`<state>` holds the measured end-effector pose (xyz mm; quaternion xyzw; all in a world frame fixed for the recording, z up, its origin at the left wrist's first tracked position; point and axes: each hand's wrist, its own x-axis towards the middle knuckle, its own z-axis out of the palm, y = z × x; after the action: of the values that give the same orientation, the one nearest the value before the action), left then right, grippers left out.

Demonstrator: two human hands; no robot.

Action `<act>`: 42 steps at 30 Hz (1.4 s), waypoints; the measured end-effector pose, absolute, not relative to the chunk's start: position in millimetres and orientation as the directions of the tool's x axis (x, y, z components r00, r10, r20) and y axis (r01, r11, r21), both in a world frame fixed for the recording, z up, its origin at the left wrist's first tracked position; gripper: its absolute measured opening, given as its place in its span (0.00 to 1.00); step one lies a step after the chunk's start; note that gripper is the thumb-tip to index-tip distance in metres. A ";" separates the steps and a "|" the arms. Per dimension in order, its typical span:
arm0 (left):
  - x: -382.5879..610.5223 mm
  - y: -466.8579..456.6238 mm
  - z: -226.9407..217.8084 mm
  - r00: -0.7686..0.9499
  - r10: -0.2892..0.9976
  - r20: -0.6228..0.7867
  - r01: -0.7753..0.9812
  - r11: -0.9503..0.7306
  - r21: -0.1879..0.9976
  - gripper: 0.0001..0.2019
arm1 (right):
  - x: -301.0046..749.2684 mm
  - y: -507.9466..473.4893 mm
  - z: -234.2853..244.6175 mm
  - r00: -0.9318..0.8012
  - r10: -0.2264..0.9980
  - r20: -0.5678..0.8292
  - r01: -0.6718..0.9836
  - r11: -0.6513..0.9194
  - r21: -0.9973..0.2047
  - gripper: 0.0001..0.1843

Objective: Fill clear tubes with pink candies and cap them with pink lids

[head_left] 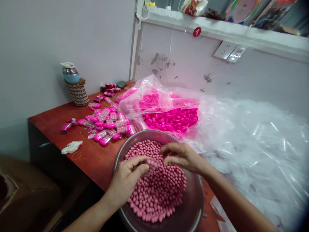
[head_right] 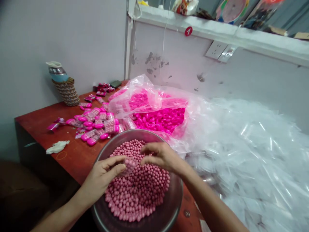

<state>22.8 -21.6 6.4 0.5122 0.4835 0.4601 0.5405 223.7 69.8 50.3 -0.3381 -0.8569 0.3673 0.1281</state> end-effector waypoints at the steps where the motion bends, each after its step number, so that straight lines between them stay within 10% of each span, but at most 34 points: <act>1: 23.2 -20.5 5.8 0.112 0.991 -0.076 -0.077 0.085 0.993 0.11 | 223.8 87.9 51.1 -0.702 0.712 0.026 0.529 0.545 -0.651 0.13; 5: 23.4 -17.2 6.7 0.158 0.974 -0.161 -0.364 0.209 0.908 0.11 | 217.6 164.0 38.8 -0.580 0.813 0.054 0.814 0.580 0.016 0.14; 15: 18.6 -17.0 8.4 0.154 0.969 -0.195 -0.607 0.248 0.755 0.20 | 209.1 204.7 5.6 -0.587 0.809 -0.037 0.784 0.579 0.223 0.11; 18: 21.5 -17.5 5.7 0.144 0.973 -0.178 -0.524 0.228 0.821 0.21 | 214.2 172.3 25.3 -0.564 0.807 0.178 0.826 0.553 0.111 0.15; 20: 23.7 -17.7 3.5 0.135 0.980 -0.144 -0.410 0.188 0.892 0.16 | 215.0 136.2 39.1 -0.512 0.765 0.392 0.766 0.613 -0.195 0.16; 24: 25.3 -21.0 3.1 0.128 0.992 -0.020 -0.118 0.036 0.992 0.11 | 209.8 59.7 51.8 -0.663 0.691 0.289 0.459 0.680 -0.572 0.13; 30: 26.0 -31.4 14.4 0.133 0.982 0.133 0.241 -0.162 0.957 0.08 | 206.9 18.5 40.8 -0.728 0.586 0.355 0.374 0.774 -0.510 0.12; 42: 29.9 -38.7 16.1 0.137 0.965 0.224 0.308 -0.256 0.916 0.10 | 207.9 8.5 39.2 -0.691 0.608 0.390 0.366 0.760 -0.537 0.11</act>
<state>29.9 -38.7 16.1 0.6570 0.4846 0.4434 0.3701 207.9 8.5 39.2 -0.2724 -0.8942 0.2140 0.2835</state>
